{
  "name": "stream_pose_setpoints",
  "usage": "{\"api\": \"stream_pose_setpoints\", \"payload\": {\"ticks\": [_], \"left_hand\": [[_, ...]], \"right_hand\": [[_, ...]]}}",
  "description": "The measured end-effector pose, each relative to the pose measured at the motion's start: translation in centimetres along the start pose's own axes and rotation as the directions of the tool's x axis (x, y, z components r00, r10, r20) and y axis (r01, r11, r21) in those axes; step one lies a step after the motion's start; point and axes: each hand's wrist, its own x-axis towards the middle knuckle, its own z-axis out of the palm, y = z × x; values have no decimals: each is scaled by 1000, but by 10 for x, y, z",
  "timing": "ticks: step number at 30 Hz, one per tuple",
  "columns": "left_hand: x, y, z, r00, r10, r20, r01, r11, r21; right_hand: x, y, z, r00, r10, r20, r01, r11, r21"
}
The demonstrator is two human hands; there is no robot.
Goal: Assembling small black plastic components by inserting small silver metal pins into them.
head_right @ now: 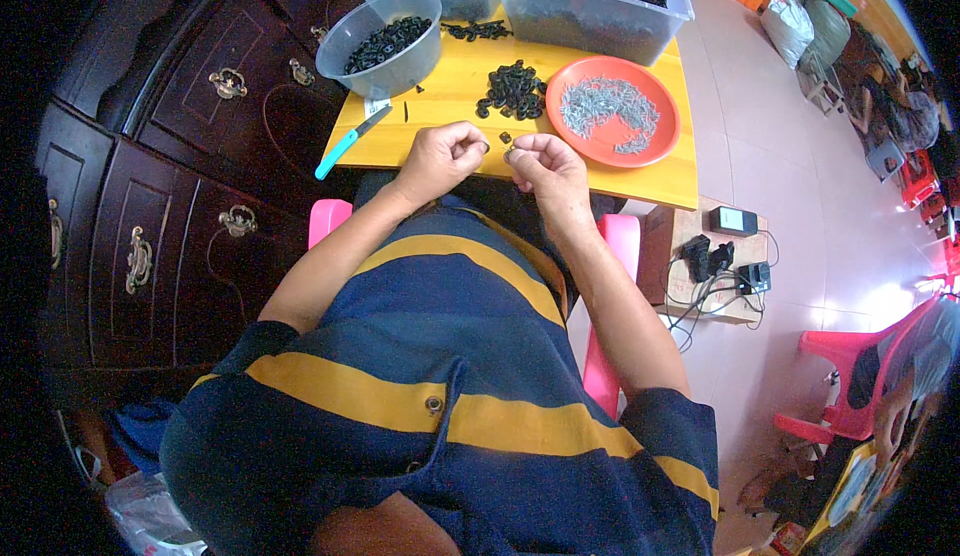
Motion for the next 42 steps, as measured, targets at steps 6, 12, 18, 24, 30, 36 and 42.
{"api": "stream_pose_setpoints", "payload": {"ticks": [6, 12, 18, 24, 30, 36, 42], "left_hand": [[0, 21, -10, 971, -214, 104, 236, 816, -528], [-2, 21, -6, 967, -173, 189, 251, 779, -574], [-3, 26, -7, 963, -181, 199, 266, 743, -614], [-5, 27, -6, 961, -164, 224, 267, 765, -586], [-6, 33, -4, 972, -134, 195, 222, 801, -556], [-7, 25, -2, 978, -130, 160, 198, 815, -545], [-7, 25, -1, 994, -68, 82, 100, 871, -480]], "right_hand": [[-2, -1, 4, 999, 32, -30, -33, 999, -15], [-2, -1, 5, 998, 52, -24, -53, 998, -42], [-3, -3, 6, 998, 55, -15, -55, 998, -35], [-1, 3, 1, 998, 59, 4, -59, 996, -67], [-1, 2, 2, 999, 47, 7, -46, 996, -77], [-2, 1, 4, 999, 52, -3, -52, 994, -91], [-1, 2, 5, 998, 60, -12, -61, 993, -103]]}}
